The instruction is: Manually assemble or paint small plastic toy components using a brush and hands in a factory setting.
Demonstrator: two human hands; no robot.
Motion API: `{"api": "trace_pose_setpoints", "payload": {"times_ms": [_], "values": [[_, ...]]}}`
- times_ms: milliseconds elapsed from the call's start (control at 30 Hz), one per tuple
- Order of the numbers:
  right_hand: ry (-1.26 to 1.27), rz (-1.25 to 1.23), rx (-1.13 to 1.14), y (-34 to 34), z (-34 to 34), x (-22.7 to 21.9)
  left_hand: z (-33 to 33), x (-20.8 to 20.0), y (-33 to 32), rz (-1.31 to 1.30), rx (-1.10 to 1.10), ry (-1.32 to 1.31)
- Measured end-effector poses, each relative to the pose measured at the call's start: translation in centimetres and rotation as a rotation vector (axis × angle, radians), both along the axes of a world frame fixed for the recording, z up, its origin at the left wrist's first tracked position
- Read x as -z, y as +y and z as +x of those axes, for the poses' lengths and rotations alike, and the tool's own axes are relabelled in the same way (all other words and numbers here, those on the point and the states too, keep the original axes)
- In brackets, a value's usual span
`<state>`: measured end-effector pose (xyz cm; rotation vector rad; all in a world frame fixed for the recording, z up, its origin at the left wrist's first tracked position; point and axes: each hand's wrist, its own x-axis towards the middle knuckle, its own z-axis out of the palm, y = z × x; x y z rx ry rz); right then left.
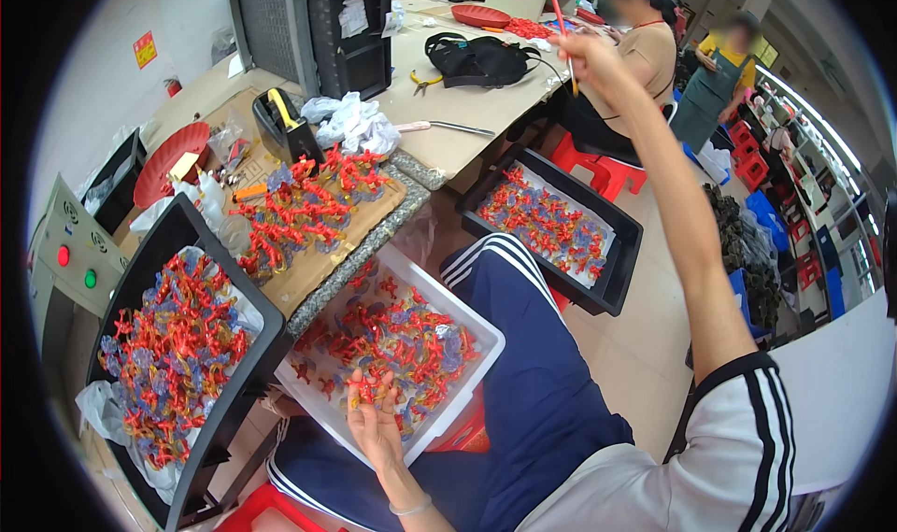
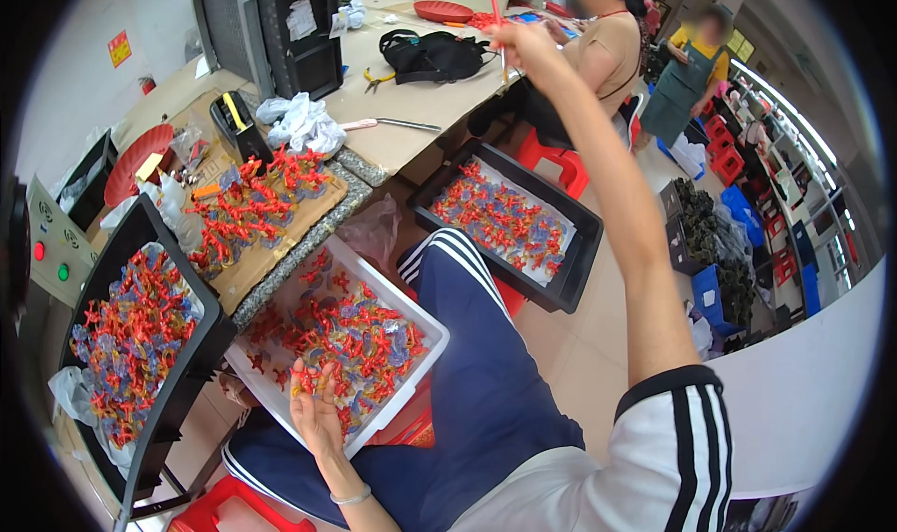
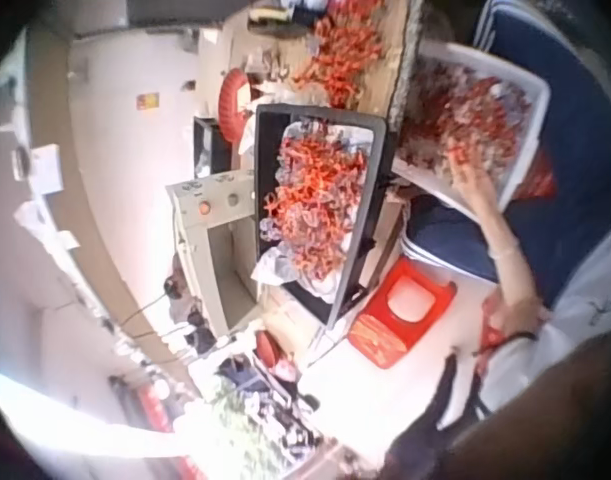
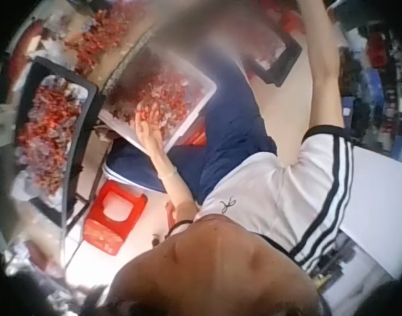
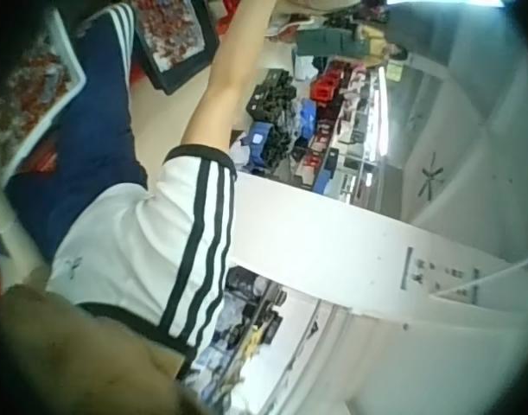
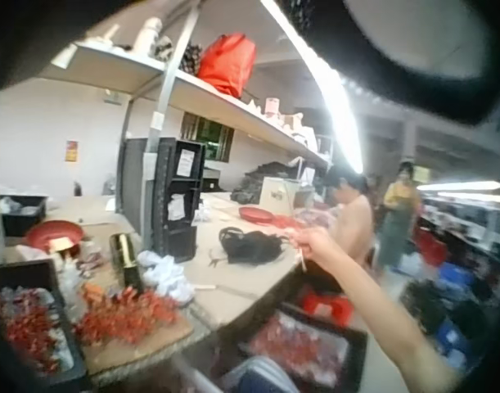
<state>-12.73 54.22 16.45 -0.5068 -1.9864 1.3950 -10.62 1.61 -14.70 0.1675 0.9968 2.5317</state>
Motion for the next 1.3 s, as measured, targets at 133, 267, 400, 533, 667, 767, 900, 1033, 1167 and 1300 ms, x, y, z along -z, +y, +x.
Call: {"api": "trace_pose_setpoints", "payload": {"times_ms": [133,267,400,533,667,767,900,1033,1167,1300], "values": [[-0.075,-0.166,-0.233,-13.9,5.7,5.9,0.3,-0.2,1.4,0.016,0.083,-0.032],[-0.164,-0.521,-0.337,-23.5,8.2,15.4,1.1,0.0,1.6,0.005,0.105,-0.053],[-0.150,-0.695,-0.337,-29.2,8.4,21.8,1.5,1.1,1.7,-0.057,0.083,-0.048],[-0.176,-0.701,-0.344,-31.4,8.1,22.4,1.4,0.6,2.4,-0.181,0.023,0.044],[-0.102,-0.461,-0.296,-33.0,7.6,22.8,1.0,0.1,2.6,-0.183,-0.021,0.046],[-0.119,-0.289,-0.336,-33.6,7.4,24.0,0.8,0.7,2.7,-0.216,-0.072,0.000],[-0.119,-0.229,-0.350,-34.8,6.9,24.2,0.7,0.7,2.4,-0.269,-0.101,-0.023],[-0.104,-0.114,-0.467,-35.2,6.3,24.8,0.6,0.8,2.2,-0.285,-0.085,0.008],[-0.163,0.181,-0.518,-34.8,5.5,24.6,0.8,0.5,2.0,-0.319,-0.069,0.008],[-0.149,0.236,-0.404,-33.9,6.0,25.0,0.5,0.3,2.2,-0.277,-0.059,-0.028]]}}
